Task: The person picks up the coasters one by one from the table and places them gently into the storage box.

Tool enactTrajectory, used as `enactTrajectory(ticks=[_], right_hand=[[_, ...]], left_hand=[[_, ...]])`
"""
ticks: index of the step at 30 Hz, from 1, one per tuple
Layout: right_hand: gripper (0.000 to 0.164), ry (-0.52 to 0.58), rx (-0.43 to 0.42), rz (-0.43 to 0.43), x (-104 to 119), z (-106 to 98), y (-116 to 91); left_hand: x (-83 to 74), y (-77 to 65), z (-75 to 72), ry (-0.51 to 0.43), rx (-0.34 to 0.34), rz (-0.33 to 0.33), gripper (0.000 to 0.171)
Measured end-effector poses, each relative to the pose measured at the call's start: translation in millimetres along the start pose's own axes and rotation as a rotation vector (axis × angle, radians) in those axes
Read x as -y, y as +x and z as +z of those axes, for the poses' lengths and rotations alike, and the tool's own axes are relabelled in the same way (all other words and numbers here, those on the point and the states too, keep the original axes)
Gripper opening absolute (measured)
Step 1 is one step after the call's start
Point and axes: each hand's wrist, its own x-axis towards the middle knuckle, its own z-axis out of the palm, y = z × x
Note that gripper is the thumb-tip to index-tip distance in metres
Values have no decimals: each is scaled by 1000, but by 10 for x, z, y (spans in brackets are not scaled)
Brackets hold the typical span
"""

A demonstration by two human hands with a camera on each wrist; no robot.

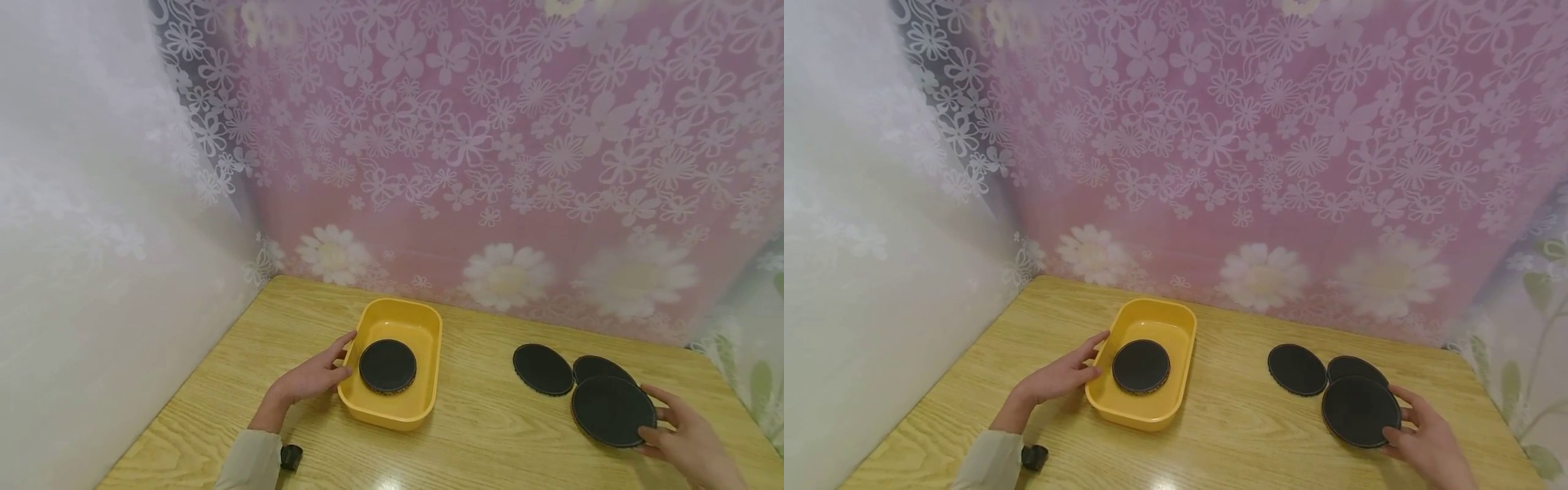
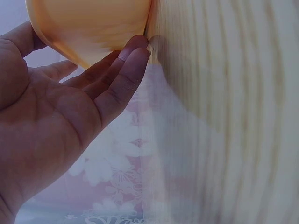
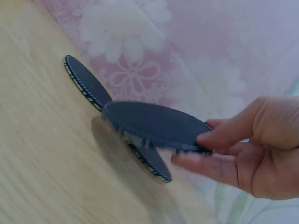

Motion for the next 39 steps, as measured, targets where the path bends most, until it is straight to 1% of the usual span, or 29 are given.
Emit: enactTrajectory(ticks=[2,4,7,9,13,15,17,20,24,27,30,35,39], right_hand=[[82,77,15,-18,-26,20,35],[80,185,31,-36,-57,47,71],[70,346,66,-53,-98,100,118],[66,451,87,-41,-107,139,152],[67,549,108,-26,-102,203,184],[66,584,100,-36,-94,233,193],[66,628,107,-63,-94,258,207],[62,718,139,-137,-92,300,222],[62,830,230,-257,-69,364,247],[63,883,298,-330,-29,416,262],[64,881,337,-372,26,464,278],[64,857,315,-367,145,562,304],[64,887,341,-374,256,660,323]], left_hand=[[-6,-1,-1,10,-3,1,72],[-10,0,-2,18,-6,1,72],[-9,1,-3,25,-6,0,72],[-5,2,-5,20,-5,2,71],[8,4,-8,9,3,9,71],[14,4,-11,3,7,11,71],[19,5,-13,4,10,14,71],[21,4,-14,7,11,18,71],[27,6,-13,9,8,22,71],[25,3,-15,0,11,24,71],[19,2,-15,-23,18,23,71],[16,14,-8,-33,-5,24,70],[22,19,-10,-52,-10,32,71]])
